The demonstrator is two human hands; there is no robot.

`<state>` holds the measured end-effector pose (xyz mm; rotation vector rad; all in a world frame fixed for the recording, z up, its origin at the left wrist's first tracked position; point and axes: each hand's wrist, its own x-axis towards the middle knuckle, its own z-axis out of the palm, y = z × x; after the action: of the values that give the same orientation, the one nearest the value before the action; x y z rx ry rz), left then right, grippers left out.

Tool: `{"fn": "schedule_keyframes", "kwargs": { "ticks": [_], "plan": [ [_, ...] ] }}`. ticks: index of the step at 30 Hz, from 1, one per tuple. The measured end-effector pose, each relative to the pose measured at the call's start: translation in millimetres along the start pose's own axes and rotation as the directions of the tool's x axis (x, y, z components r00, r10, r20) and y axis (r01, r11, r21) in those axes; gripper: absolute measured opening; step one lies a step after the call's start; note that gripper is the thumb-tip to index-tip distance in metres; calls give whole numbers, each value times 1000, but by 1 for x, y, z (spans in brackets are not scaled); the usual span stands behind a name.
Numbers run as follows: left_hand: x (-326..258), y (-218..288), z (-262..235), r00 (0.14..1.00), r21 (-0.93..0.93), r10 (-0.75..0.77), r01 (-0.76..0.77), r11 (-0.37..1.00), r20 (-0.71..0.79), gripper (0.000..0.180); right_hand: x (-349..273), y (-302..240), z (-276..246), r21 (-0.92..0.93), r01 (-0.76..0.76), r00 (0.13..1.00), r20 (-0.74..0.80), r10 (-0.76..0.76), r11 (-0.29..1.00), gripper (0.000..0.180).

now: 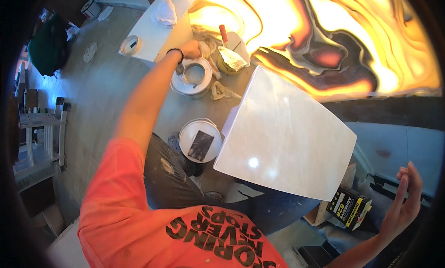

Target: The person sits on the floor and applies adhesive to the edges of a white rectangular tile using a small tool. They then apply masking tape to the edges of the tile to secure the adhesive.

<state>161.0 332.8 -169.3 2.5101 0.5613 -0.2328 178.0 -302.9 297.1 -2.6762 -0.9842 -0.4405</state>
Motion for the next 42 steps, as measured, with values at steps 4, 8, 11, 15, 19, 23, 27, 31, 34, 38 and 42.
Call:
{"fn": "schedule_keyframes", "kwargs": {
  "ticks": [4, 8, 11, 15, 19, 23, 27, 31, 34, 38, 42],
  "plan": [
    [5, -2, -12, 978, -461, -117, 25, 887, -171, 25, -58, 41, -5, 114, -284, 959, 15, 284, 952, 28],
    [-12, -5, -39, 933, -289, -55, -54, 956, -356, 24, -87, 53, 12, 185, -427, 903, 38, 428, 885, 28],
    [-26, 2, -61, 958, -144, 6, -49, 988, -287, 23, -97, 51, 35, 247, -442, 895, 57, 442, 862, 27],
    [-27, -1, -54, 976, -176, -96, 131, 976, 195, 37, -90, 48, 53, 280, -460, 888, 117, 446, 843, 26],
    [-23, 24, -29, 993, -235, -102, 87, 968, -55, 56, -96, 52, 57, 287, -509, 860, 149, 487, 811, 28],
    [-15, 14, -31, 904, -271, -57, -67, 960, -424, 52, -101, 60, 63, 315, -519, 854, 158, 496, 794, 28],
    [-31, 12, -49, 962, -99, 30, -59, 993, -271, 40, -110, 64, 82, 294, -525, 851, 188, 491, 799, 27],
    [-36, 7, -55, 999, -111, -29, 33, 993, 38, 39, -113, 58, 91, 319, -580, 815, 213, 540, 749, 26],
    [-22, 15, -31, 960, -134, -118, 155, 979, 254, 45, -125, 69, 88, 363, -576, 817, 229, 529, 732, 25],
    [-15, 12, 0, 972, -272, -110, 50, 961, -206, 52, -135, 83, 91, 411, -616, 787, 271, 554, 672, 25],
    [-15, 30, -10, 983, -134, -140, 124, 983, -118, 52, -147, 88, 92, 398, -614, 789, 275, 550, 681, 24]
  ]
}}
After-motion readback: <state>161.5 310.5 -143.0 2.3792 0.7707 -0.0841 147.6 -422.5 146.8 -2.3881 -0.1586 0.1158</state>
